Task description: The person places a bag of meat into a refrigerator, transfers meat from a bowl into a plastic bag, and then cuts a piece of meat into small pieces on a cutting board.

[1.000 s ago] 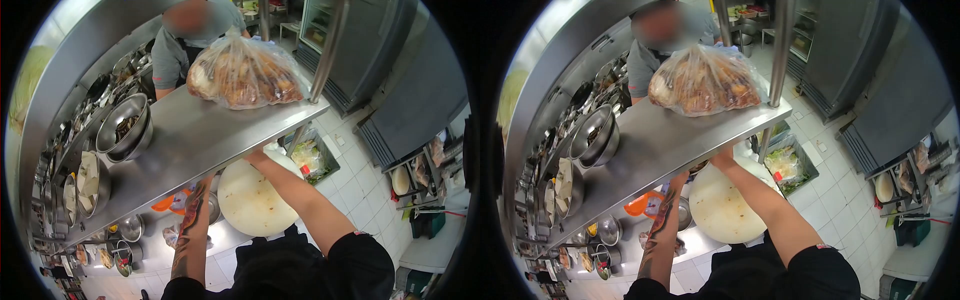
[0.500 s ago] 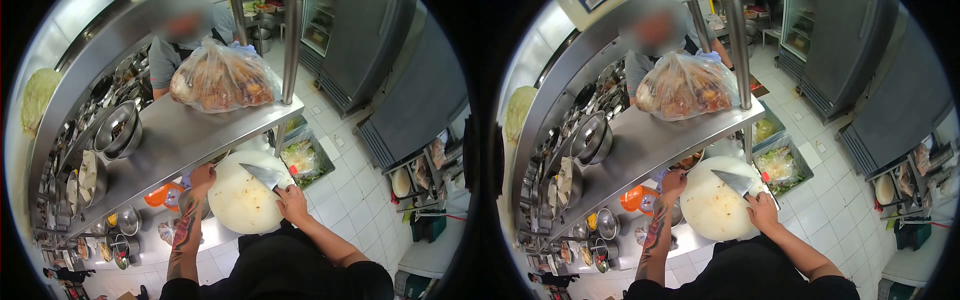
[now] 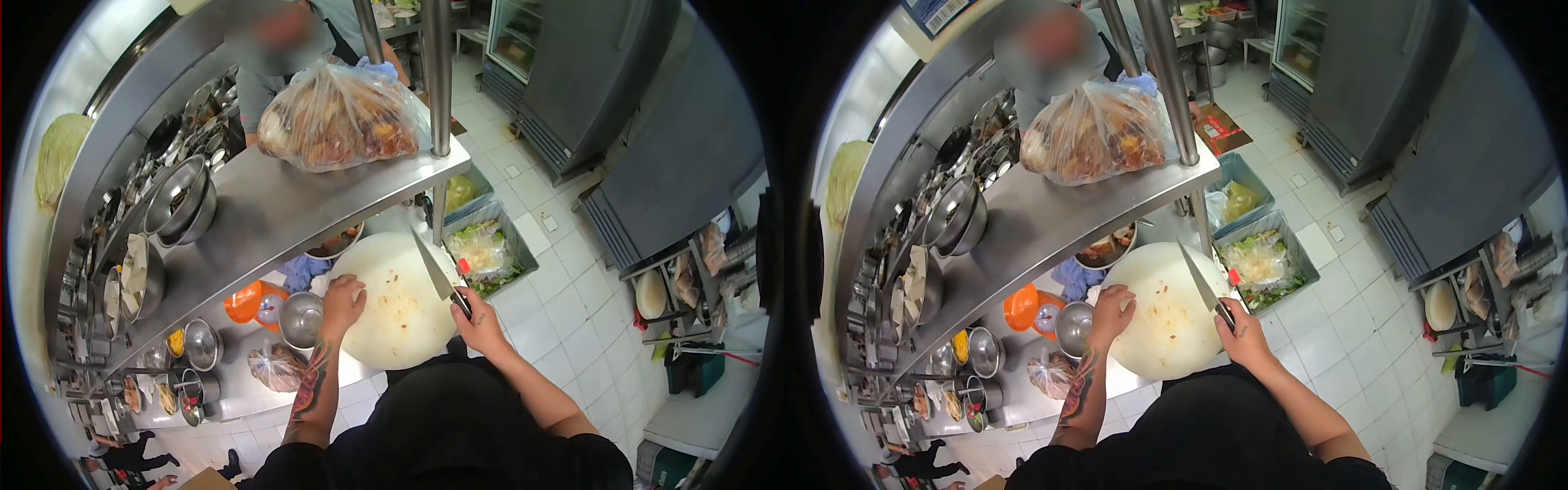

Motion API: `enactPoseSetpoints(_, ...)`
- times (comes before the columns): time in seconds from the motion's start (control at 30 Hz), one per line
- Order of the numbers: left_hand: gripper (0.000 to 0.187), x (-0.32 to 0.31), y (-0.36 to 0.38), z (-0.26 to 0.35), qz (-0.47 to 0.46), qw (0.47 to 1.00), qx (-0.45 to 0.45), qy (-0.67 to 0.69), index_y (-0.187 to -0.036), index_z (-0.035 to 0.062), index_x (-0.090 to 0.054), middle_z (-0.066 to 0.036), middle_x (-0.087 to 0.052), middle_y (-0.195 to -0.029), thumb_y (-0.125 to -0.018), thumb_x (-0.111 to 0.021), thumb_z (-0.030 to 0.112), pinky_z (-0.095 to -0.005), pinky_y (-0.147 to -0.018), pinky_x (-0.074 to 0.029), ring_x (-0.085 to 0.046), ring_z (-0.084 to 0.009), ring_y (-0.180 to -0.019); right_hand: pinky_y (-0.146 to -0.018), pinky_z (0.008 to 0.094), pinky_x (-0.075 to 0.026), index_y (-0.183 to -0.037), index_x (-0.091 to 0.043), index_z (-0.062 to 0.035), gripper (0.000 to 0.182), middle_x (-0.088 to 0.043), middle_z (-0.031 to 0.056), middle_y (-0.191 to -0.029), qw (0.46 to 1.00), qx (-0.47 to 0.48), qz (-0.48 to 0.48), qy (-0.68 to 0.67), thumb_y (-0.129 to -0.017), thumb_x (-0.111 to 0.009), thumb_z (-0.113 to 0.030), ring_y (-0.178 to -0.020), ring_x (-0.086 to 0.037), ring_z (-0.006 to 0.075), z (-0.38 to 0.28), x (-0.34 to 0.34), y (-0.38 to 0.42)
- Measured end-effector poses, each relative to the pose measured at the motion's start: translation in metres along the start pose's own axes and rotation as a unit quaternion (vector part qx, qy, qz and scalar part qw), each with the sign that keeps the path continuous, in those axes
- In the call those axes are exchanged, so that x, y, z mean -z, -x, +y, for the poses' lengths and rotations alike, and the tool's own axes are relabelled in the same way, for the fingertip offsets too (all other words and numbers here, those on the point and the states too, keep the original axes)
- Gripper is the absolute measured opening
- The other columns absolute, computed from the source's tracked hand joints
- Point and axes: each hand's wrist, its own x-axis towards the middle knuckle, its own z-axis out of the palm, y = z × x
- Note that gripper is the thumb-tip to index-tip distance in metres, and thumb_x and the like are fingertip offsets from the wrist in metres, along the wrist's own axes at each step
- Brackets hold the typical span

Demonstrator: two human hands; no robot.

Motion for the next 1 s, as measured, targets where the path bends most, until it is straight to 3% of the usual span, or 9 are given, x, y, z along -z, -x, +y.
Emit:
enactPoseSetpoints(0.1,0.015,0.013,-0.007,-0.007,0.069,0.996,0.058,-0.005,-0.099,0.0043,-0.075,-0.018,-0.072,-0.114,-0.084,-0.072,0.007,-0.0495,-0.098,-0.050,-0.065,-0.0409,-0.110,-0.072,0.0537,-0.056,-0.133,-0.056,-0.0040,0.035,-0.072,0.0263,-0.084,0.996,0.006,-0.018,0.087,-0.103,-0.060,-0.023,-0.079,-0.072,0.0464,0.019,-0.004,0.004)
enactPoseSetpoints(0.13,0.024,0.020,-0.016,-0.010,0.116,0.991,0.034,-0.055,-0.107,0.0052,-0.074,-0.019,-0.071,-0.116,-0.083,-0.071,0.004,-0.0497,-0.098,-0.049,-0.064,-0.0416,-0.112,-0.072,0.0556,-0.056,-0.132,-0.055,-0.0043,0.035,-0.072,0.0276,-0.085,0.986,-0.001,-0.043,0.161,-0.103,-0.061,-0.023,-0.079,-0.072,0.0476,0.028,-0.006,0.004)
enactPoseSetpoints(0.2,0.030,0.040,-0.047,-0.002,0.178,0.981,-0.022,-0.080,-0.114,0.0056,-0.071,-0.019,-0.070,-0.117,-0.083,-0.072,0.006,-0.0508,-0.099,-0.049,-0.064,-0.0410,-0.113,-0.073,0.0572,-0.056,-0.132,-0.054,-0.0049,0.035,-0.072,0.0282,-0.085,0.986,0.007,-0.047,0.160,-0.103,-0.061,-0.024,-0.079,-0.071,0.0485,0.029,-0.004,0.002)
enactPoseSetpoints(0.27,0.055,0.042,-0.073,-0.023,0.040,0.980,0.046,-0.190,-0.135,0.0098,-0.061,-0.020,-0.067,-0.126,-0.081,-0.072,0.002,-0.0502,-0.104,-0.048,-0.062,-0.0431,-0.117,-0.073,0.0590,-0.055,-0.133,-0.052,-0.0057,0.036,-0.072,0.0281,-0.084,0.984,0.014,-0.056,0.167,-0.103,-0.060,-0.024,-0.079,-0.071,0.0493,0.030,-0.005,-0.001)
enactPoseSetpoints(0.3,0.055,0.041,-0.086,-0.036,0.039,0.980,0.046,-0.190,-0.135,0.0098,-0.061,-0.020,-0.067,-0.126,-0.081,-0.072,0.002,-0.0502,-0.104,-0.048,-0.062,-0.0431,-0.117,-0.073,0.0590,-0.055,-0.133,-0.052,-0.0057,0.036,-0.072,0.0281,-0.084,0.984,0.013,-0.056,0.166,-0.103,-0.060,-0.024,-0.079,-0.071,0.0493,0.029,-0.007,-0.002)
enactPoseSetpoints(0.37,0.068,0.032,-0.108,-0.070,-0.086,0.972,0.016,-0.219,-0.144,0.0109,-0.057,-0.021,-0.065,-0.135,-0.079,-0.074,0.004,-0.0516,-0.109,-0.048,-0.061,-0.0440,-0.124,-0.069,0.0589,-0.054,-0.131,-0.054,-0.0070,0.033,-0.071,0.0261,-0.080,0.978,0.030,-0.053,0.202,-0.103,-0.062,-0.023,-0.075,-0.069,0.0499,0.026,-0.008,-0.004)
enactPoseSetpoints(0.5,0.062,0.018,-0.139,-0.099,-0.128,0.921,-0.055,-0.365,-0.149,0.0084,-0.054,-0.016,-0.067,-0.138,-0.091,-0.075,0.013,-0.0470,-0.105,-0.053,-0.066,-0.0355,-0.123,-0.070,0.0602,-0.054,-0.130,-0.054,-0.0075,0.033,-0.072,0.0259,-0.081,0.971,0.024,-0.068,0.226,-0.103,-0.061,-0.024,-0.076,-0.069,0.0503,0.012,-0.008,-0.006)
enactPoseSetpoints(0.8,0.059,0.021,-0.160,-0.110,-0.182,0.932,-0.073,-0.306,-0.149,0.0074,-0.054,-0.014,-0.067,-0.137,-0.094,-0.073,0.017,-0.0449,-0.103,-0.055,-0.067,-0.0319,-0.122,-0.070,0.0584,-0.055,-0.129,-0.053,-0.0100,0.031,-0.073,0.0239,-0.081,0.969,-0.013,-0.052,0.243,-0.103,-0.060,-0.026,-0.076,-0.071,0.0468,0.006,-0.021,0.011)
enactPoseSetpoints(1.0,0.056,0.022,-0.142,-0.114,-0.164,0.953,-0.061,-0.248,-0.149,0.0067,-0.054,-0.013,-0.068,-0.137,-0.097,-0.072,0.020,-0.0435,-0.102,-0.056,-0.068,-0.0295,-0.121,-0.072,0.0534,-0.056,-0.133,-0.061,-0.0093,0.036,-0.073,0.0246,-0.084,0.988,-0.006,-0.038,0.147,-0.101,-0.065,-0.024,-0.079,-0.071,0.0469,0.002,-0.006,0.022)
